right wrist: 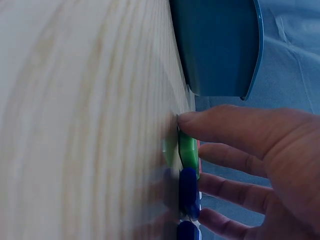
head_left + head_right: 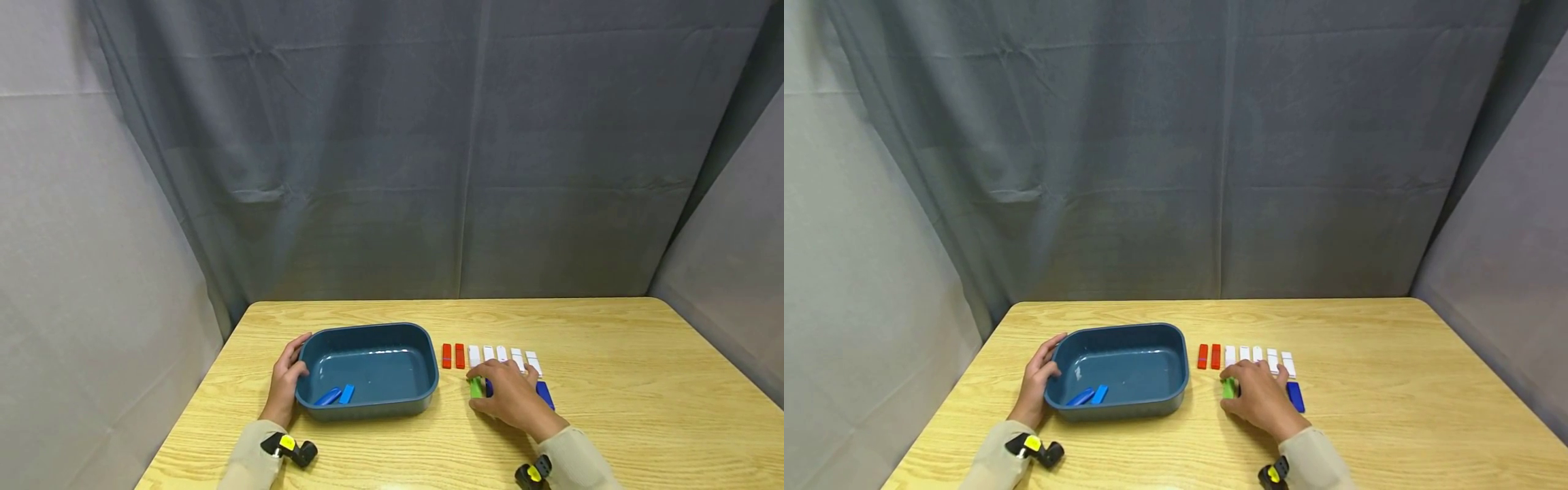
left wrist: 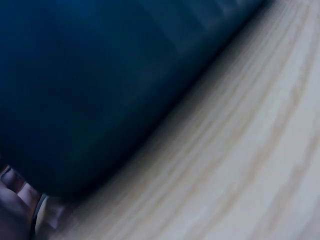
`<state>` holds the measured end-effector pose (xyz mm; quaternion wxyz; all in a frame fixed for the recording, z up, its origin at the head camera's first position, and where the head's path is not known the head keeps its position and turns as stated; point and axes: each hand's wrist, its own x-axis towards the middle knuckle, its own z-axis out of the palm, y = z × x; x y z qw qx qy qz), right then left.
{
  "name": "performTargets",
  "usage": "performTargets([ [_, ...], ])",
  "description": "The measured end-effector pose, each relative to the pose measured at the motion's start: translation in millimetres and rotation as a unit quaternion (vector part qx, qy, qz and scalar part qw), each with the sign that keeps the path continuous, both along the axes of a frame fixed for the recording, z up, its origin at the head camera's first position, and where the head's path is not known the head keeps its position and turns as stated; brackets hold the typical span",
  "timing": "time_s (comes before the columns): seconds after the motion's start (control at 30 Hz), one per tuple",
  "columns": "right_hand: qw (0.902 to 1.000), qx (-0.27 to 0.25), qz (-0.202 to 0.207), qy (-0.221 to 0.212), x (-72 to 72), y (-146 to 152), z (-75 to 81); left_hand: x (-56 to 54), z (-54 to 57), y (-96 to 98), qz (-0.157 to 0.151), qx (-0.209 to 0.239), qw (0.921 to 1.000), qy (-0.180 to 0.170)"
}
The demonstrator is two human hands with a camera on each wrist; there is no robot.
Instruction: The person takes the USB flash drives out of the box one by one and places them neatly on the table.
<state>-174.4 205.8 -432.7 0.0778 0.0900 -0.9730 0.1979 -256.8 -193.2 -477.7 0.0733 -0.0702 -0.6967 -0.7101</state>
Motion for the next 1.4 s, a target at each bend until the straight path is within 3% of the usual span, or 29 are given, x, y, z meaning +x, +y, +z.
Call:
performTargets([
  [0.4,1.0000,0.001,0.001,-0.006,0.0,-0.4,1.5,16.6,25.2,4.0,-0.003,-0.015,0.9999,-0.007],
  [0.5,0.9999,0.005,0.001,-0.012,-0.7,-0.5,1.4,15.3,23.1,3.4,-0.001,-0.013,0.9999,-0.008],
  [0.67,0.9998,0.009,0.001,-0.020,-1.2,-1.1,2.3,3.4,5.7,-1.4,0.001,-0.004,1.0000,-0.003],
  [0.77,0.9997,0.008,0.002,-0.023,-0.8,-1.2,3.4,1.7,1.7,-2.2,0.004,-0.006,1.0000,0.004],
  [1.4,0.9993,0.014,0.014,-0.031,-3.7,-0.8,5.4,7.3,5.8,-2.5,0.011,-0.003,0.9999,0.007],
])
